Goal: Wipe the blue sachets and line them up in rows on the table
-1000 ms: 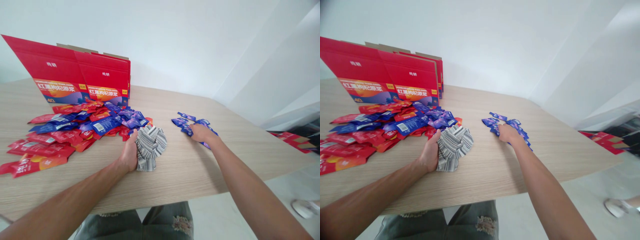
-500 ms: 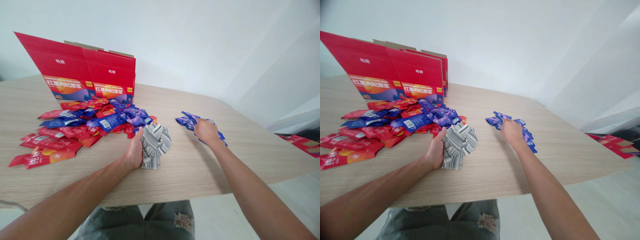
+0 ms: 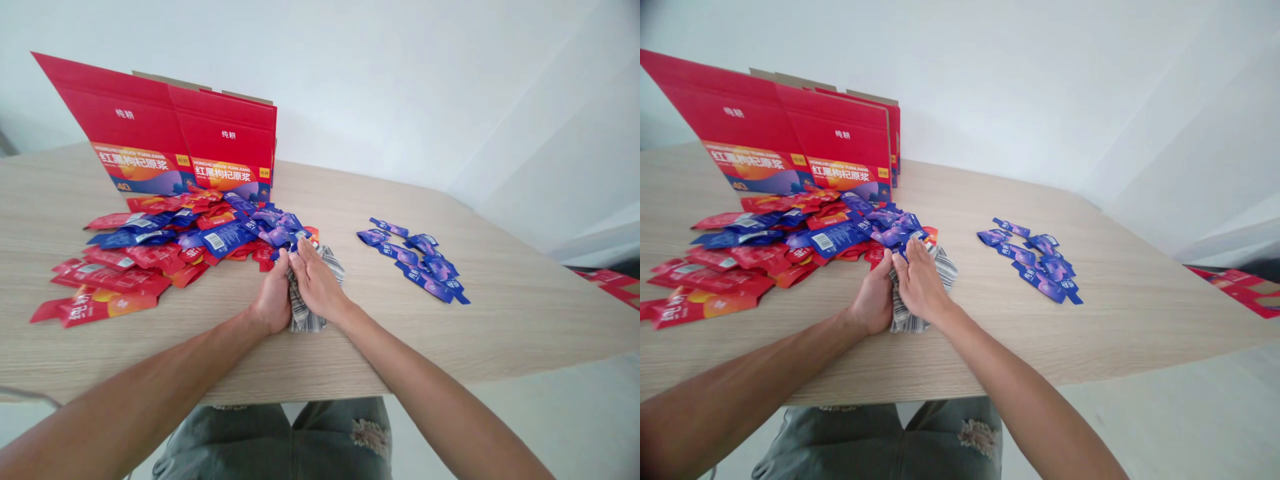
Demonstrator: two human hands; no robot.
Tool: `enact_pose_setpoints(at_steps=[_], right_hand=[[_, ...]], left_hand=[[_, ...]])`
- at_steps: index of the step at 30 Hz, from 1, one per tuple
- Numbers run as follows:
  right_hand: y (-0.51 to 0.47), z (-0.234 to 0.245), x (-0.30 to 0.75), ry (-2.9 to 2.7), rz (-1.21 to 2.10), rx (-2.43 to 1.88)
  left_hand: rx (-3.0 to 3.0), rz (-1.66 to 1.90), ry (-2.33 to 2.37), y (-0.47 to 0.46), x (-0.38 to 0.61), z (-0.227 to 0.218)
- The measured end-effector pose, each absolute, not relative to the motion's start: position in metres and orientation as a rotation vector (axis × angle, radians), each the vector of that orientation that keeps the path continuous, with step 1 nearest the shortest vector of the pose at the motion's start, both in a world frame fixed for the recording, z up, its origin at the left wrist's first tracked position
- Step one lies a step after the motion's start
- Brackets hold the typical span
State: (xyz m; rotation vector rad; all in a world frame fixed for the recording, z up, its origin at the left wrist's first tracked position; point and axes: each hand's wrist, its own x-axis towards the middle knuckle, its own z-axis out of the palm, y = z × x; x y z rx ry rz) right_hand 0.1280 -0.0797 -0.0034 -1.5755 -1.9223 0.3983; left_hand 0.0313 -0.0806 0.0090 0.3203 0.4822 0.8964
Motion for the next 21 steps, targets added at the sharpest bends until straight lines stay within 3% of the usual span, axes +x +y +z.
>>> enact_pose_setpoints(at_steps=[9,15,21], right_hand=[[-0.118,-0.02,0.125,-1.96,0.37,-1.426],[-0.137,-0.005,0.14,-1.902,0.405,-1.426],[-0.14,0.008,0.171,-1.657,0.669,-1.374]], left_hand=[[0.184,0.927,0.61,-0.084,0.027,0.024],[0.229,0.887,0.604,-0.086,0.029,0.031],[0.234,0.834,0.551,-0.084,0.027,0.028]])
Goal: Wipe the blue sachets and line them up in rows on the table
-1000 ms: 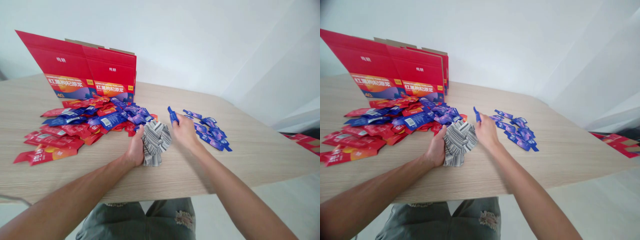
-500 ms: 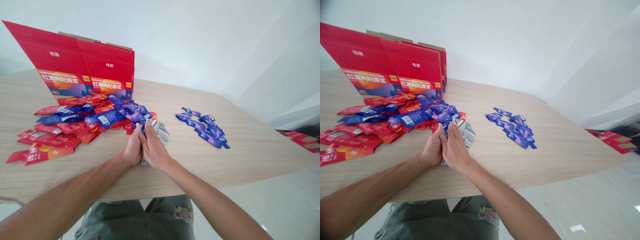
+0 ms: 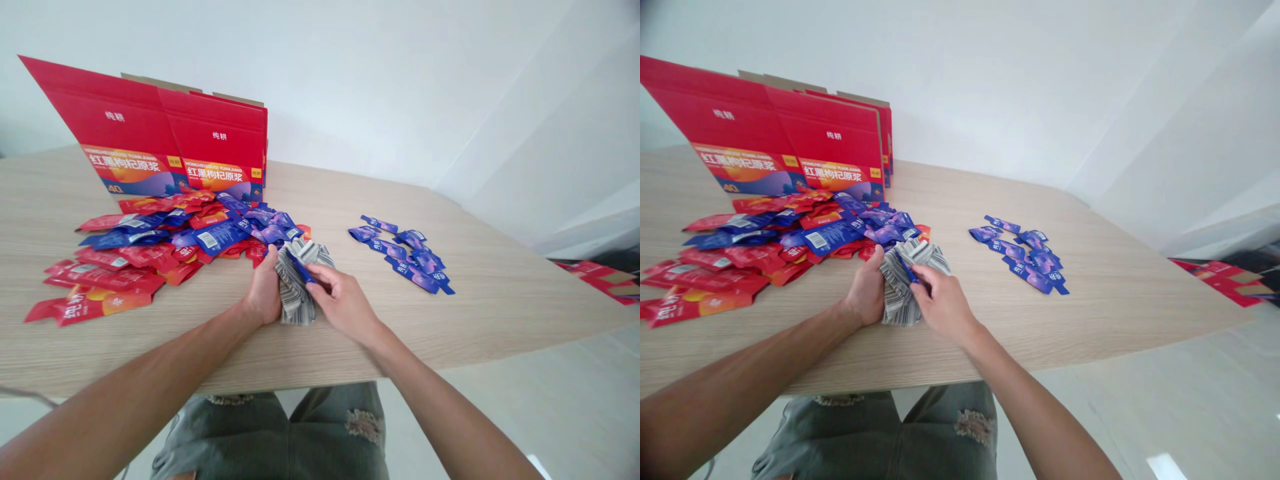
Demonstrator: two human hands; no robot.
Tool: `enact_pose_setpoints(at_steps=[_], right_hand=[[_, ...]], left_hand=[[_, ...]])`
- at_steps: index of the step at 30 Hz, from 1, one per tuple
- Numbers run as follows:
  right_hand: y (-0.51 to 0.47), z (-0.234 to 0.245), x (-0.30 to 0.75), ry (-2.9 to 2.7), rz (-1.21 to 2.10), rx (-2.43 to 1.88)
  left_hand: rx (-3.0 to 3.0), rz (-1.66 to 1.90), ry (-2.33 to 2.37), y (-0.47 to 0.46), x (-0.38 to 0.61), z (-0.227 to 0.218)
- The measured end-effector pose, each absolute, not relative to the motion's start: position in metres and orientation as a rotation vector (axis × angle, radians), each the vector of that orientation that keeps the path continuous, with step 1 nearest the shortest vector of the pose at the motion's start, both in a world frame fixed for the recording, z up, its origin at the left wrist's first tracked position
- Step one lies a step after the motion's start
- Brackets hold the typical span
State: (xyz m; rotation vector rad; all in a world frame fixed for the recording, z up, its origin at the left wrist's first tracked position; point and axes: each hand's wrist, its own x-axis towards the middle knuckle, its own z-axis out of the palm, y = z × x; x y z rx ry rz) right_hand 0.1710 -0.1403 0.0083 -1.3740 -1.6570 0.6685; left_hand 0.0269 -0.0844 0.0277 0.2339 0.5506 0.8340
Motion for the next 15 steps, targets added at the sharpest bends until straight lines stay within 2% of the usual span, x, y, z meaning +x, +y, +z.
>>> enact_pose_setpoints(at_steps=[3,6,8,12,15], right_hand=[[-0.128,0.007,0.186,-1.267,0.879,-1.26],[-0.108,0.0,0.19,-1.075,0.903,-1.174],[-0.096,-0.008,0.186,-1.158,0.802,-1.233],[-0.088,-0.027,0.175,-1.592,0.344,-1.467],[-0.097,-0.035,0.169,-1.854,0.241,-1.458]], left_hand=[[0.231,0.817,0.5,-0.083,0.027,0.027],[0.234,0.8,0.468,-0.082,0.028,0.027],[0.231,0.798,0.466,-0.081,0.028,0.025],[0.226,0.81,0.452,-0.079,0.029,0.02],[0.228,0.82,0.427,-0.077,0.03,0.016]])
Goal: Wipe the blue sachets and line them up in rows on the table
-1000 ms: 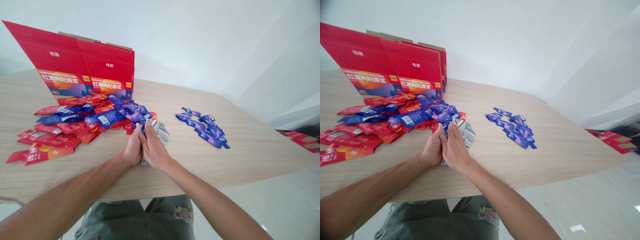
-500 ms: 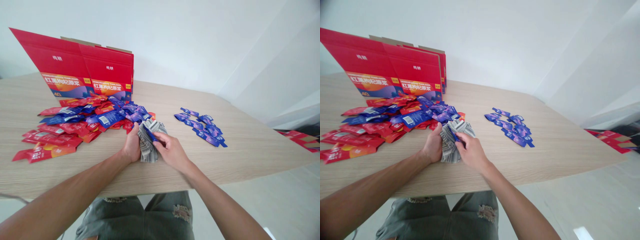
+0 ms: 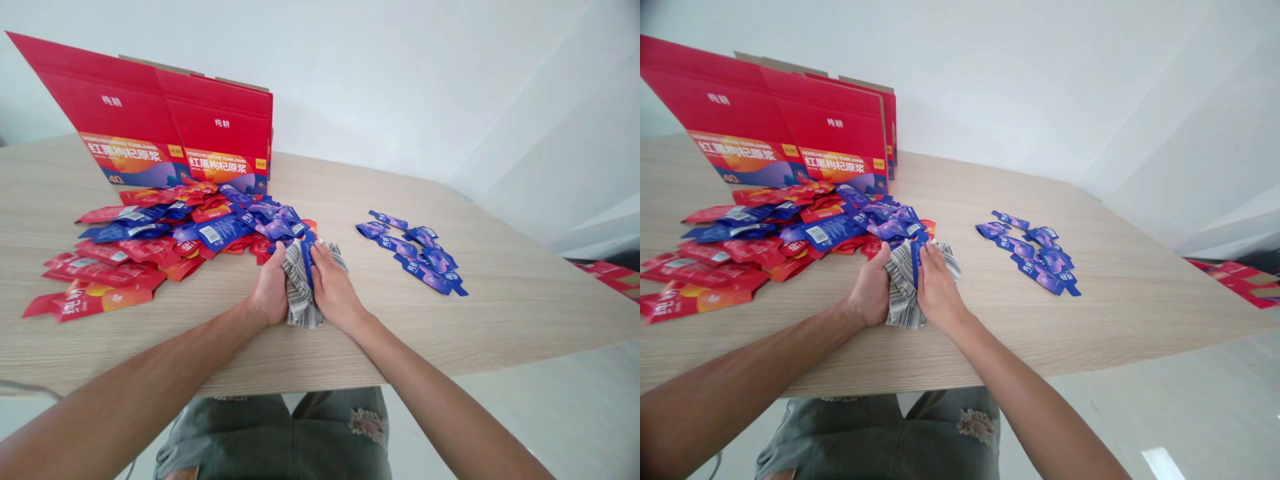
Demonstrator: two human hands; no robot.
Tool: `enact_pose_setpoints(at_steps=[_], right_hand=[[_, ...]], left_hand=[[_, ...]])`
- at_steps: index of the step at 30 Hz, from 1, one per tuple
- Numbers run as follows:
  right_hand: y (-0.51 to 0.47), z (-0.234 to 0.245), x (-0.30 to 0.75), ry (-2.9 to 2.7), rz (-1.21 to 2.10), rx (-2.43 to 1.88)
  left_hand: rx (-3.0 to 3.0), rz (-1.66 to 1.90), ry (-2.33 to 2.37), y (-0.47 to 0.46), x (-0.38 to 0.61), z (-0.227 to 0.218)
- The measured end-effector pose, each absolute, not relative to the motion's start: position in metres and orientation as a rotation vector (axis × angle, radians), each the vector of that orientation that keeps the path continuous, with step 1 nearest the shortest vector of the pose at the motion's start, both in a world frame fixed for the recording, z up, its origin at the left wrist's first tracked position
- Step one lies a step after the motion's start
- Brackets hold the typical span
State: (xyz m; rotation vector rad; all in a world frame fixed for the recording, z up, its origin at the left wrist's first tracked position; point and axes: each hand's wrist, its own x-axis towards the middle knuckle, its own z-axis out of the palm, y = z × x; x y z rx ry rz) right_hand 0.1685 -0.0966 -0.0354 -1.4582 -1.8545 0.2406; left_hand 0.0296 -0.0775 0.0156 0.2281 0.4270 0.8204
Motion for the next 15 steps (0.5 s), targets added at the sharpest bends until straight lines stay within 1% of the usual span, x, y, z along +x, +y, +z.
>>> enact_pose_setpoints(at_steps=[8,15], right_hand=[[-0.129,-0.021,0.154,-2.06,0.353,-1.526],[-0.157,-0.007,0.151,-2.241,0.405,-1.447]], left_hand=[[0.238,0.816,0.498,-0.076,0.027,0.009],[0.25,0.821,0.596,-0.076,0.024,0.01]])
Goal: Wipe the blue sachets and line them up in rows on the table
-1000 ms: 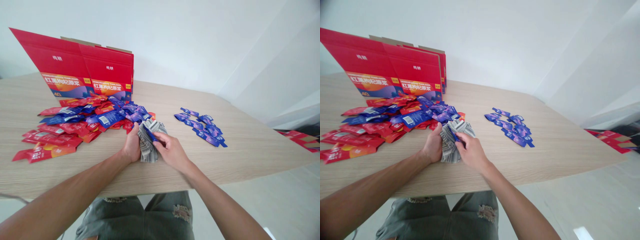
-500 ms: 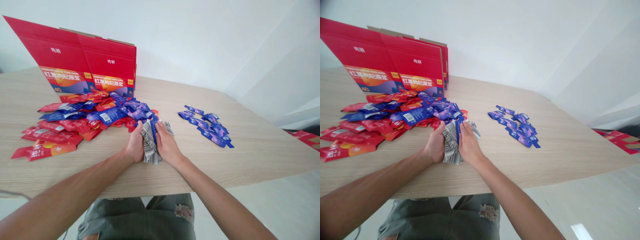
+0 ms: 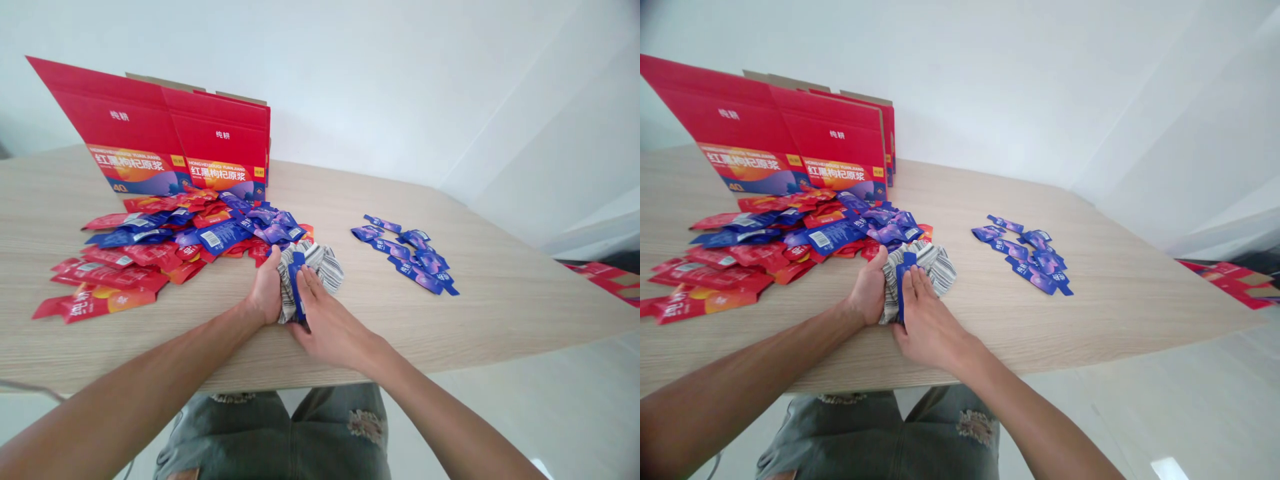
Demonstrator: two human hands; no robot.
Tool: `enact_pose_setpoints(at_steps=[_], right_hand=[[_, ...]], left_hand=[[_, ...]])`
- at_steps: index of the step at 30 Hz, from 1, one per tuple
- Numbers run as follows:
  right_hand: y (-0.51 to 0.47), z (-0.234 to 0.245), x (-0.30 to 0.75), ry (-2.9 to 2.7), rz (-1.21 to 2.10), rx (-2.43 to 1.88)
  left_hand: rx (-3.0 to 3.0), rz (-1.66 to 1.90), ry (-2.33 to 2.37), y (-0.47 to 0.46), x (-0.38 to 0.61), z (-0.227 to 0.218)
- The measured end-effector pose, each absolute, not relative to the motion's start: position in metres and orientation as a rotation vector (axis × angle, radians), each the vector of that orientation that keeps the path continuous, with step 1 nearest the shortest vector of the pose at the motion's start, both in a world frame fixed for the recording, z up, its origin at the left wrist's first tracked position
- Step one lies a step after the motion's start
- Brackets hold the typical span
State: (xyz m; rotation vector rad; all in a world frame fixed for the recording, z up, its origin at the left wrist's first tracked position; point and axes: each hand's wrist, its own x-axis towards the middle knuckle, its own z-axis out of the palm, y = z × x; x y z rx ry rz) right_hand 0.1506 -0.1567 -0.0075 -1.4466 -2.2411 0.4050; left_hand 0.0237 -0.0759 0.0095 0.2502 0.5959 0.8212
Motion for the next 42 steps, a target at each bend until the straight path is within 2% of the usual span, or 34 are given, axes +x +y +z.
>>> enact_pose_setpoints(at_steps=[5,8,11,15,22,26,31,38,42], right_hand=[[-0.168,0.028,0.17,-2.16,0.63,-1.336],[-0.159,0.047,0.186,-1.742,0.943,-1.248],[-0.128,0.053,0.192,-1.288,1.057,-1.126],[-0.061,0.053,0.177,-1.255,0.928,-1.127],[0.031,0.045,0.133,-2.029,0.172,-1.522],[0.04,0.03,0.122,-2.33,0.19,-1.545],[0.031,0.027,0.157,-2.119,0.083,-1.607],[0.021,0.029,0.271,-1.591,-0.039,-2.389],[0.017,0.015,0.307,-1.505,0.029,-2.571]], left_hand=[[0.216,0.781,0.556,-0.077,0.023,0.011],[0.215,0.771,0.567,-0.078,0.024,0.014],[0.26,0.791,0.571,-0.079,0.025,0.015],[0.251,0.792,0.521,-0.078,0.028,0.011],[0.239,0.898,0.462,-0.069,0.033,0.003],[0.241,0.927,0.468,-0.067,0.031,0.001],[0.262,0.886,0.507,-0.074,0.03,0.008],[0.247,0.769,0.617,-0.081,0.03,0.019],[0.26,0.789,0.586,-0.08,0.031,0.02]])
